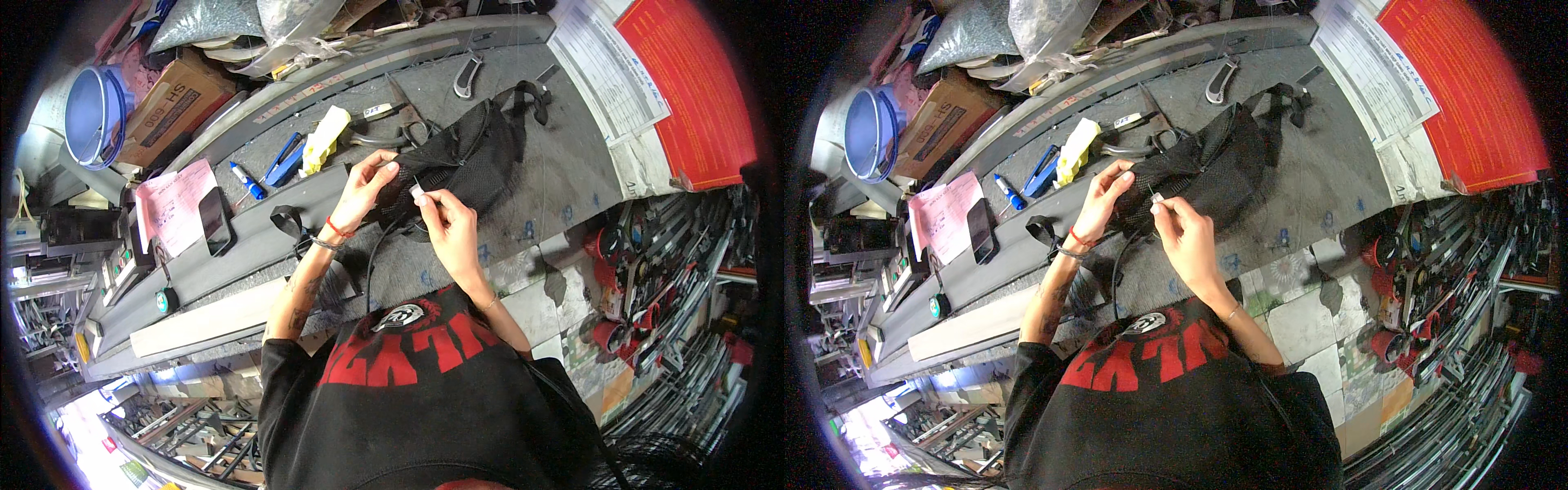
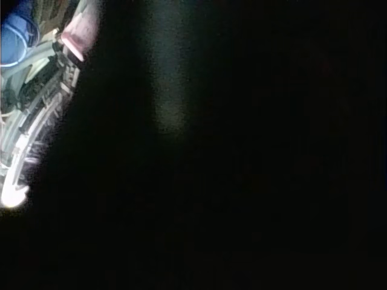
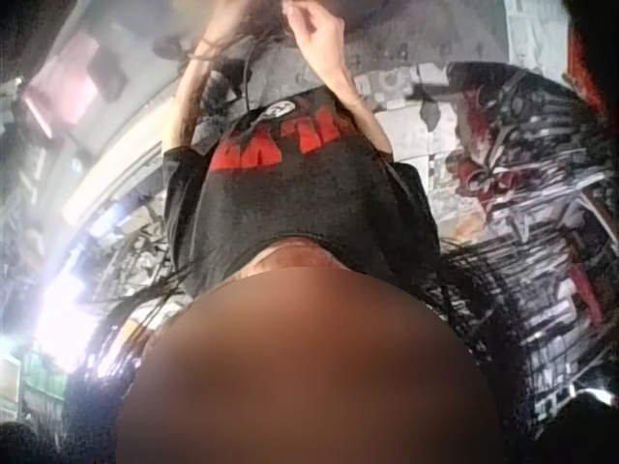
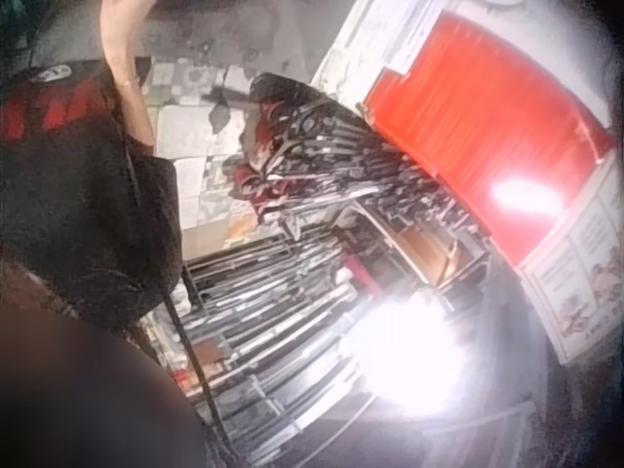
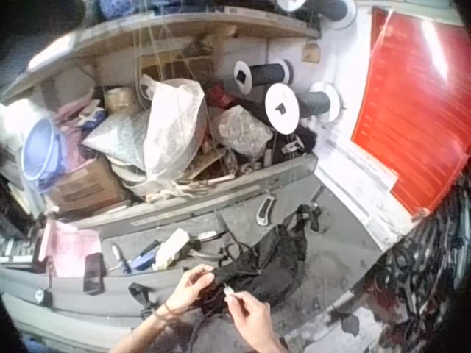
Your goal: The person marks a white strip on a workbench, then handles a black mesh bag, opening and closing its zipper. They thread a needle with black thread and sew along the bag's edge, using both hands to guide the needle and pull the thread through the fabric.
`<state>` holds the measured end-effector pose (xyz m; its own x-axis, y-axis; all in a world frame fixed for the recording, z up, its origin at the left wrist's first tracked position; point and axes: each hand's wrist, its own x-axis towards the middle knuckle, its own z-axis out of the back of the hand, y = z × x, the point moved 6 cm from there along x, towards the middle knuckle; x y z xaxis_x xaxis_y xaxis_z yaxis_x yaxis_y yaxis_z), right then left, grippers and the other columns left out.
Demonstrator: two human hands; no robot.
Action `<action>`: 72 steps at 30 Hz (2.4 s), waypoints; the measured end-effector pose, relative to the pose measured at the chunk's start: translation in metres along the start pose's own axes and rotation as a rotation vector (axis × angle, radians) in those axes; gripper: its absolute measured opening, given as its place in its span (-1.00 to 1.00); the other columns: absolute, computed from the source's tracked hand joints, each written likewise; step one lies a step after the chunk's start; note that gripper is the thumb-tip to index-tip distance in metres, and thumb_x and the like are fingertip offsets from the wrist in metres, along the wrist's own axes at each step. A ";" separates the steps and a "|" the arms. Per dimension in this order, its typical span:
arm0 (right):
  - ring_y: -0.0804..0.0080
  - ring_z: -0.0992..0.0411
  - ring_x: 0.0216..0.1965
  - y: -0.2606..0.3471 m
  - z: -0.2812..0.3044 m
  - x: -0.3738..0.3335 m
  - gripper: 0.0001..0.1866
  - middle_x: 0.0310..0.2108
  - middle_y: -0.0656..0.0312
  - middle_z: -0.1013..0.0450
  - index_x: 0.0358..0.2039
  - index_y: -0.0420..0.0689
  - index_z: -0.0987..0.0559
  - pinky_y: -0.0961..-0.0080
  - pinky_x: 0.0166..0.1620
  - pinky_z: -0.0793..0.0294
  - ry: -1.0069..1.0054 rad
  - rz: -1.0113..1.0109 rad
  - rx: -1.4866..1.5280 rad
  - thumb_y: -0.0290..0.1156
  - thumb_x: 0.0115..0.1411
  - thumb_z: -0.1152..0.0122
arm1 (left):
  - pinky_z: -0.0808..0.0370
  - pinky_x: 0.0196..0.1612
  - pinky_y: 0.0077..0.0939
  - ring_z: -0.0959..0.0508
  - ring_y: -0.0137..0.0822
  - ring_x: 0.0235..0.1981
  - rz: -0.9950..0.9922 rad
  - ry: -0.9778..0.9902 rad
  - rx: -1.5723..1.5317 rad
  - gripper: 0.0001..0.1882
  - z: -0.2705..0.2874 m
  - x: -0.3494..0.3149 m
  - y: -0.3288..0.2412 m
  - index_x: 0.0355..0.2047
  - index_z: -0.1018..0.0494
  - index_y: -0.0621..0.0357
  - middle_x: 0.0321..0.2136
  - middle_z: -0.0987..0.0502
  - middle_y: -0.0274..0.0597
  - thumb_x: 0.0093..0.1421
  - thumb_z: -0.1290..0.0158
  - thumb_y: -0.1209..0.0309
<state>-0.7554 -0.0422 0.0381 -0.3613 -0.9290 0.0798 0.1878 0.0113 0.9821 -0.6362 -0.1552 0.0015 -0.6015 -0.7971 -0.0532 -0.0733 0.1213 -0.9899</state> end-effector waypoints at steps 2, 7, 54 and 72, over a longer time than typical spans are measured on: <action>0.83 -0.13 -0.64 0.002 0.001 0.002 -0.83 -0.70 0.44 -0.29 -0.40 -0.28 -0.51 0.70 -0.62 -0.06 -0.002 0.022 -0.005 -0.43 0.25 -0.08 | 0.01 -0.64 -0.78 -0.15 -0.77 -0.61 0.018 -0.004 -0.002 -0.70 0.000 0.000 0.002 -0.16 -0.45 0.15 -0.57 -0.33 -0.62 0.26 -0.02 0.20; 0.84 -0.06 -0.66 0.008 -0.004 0.007 -0.83 -0.73 0.50 -0.21 -0.47 -0.28 -0.51 0.70 -0.63 0.04 0.016 0.046 0.086 -0.47 0.23 -0.10 | 0.00 -0.64 -0.80 -0.15 -0.77 -0.62 0.019 0.001 -0.044 -0.65 0.000 0.001 0.006 -0.11 -0.46 0.18 -0.56 -0.35 -0.63 0.25 -0.03 0.18; 0.38 -0.39 -0.51 0.014 0.006 0.010 -0.76 -0.53 0.14 -0.37 -0.29 -0.27 -0.50 0.41 -0.45 -0.35 0.032 0.147 -0.384 -0.34 0.16 -0.19 | -0.40 -0.25 -0.50 -0.41 -0.45 -0.38 -0.149 0.108 0.594 -0.86 -0.013 -0.011 -0.025 -0.29 -0.36 0.31 -0.47 -0.45 -0.23 0.28 0.12 0.47; 0.77 -0.19 -0.55 0.069 0.028 0.031 -0.81 -0.56 0.43 -0.34 -0.33 -0.27 -0.52 0.76 -0.50 -0.16 0.504 0.004 -0.017 -0.38 0.26 -0.09 | -0.28 -0.43 -0.69 -0.31 -0.64 -0.49 -0.312 -0.013 0.128 -0.70 -0.023 -0.036 -0.112 -0.39 -0.41 0.23 -0.53 -0.42 -0.39 0.32 0.08 0.22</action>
<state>-0.7792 -0.0594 0.1128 0.1243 -0.9922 -0.0127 0.2046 0.0131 0.9788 -0.6250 -0.1264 0.1172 -0.5558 -0.7916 0.2538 -0.1511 -0.2040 -0.9672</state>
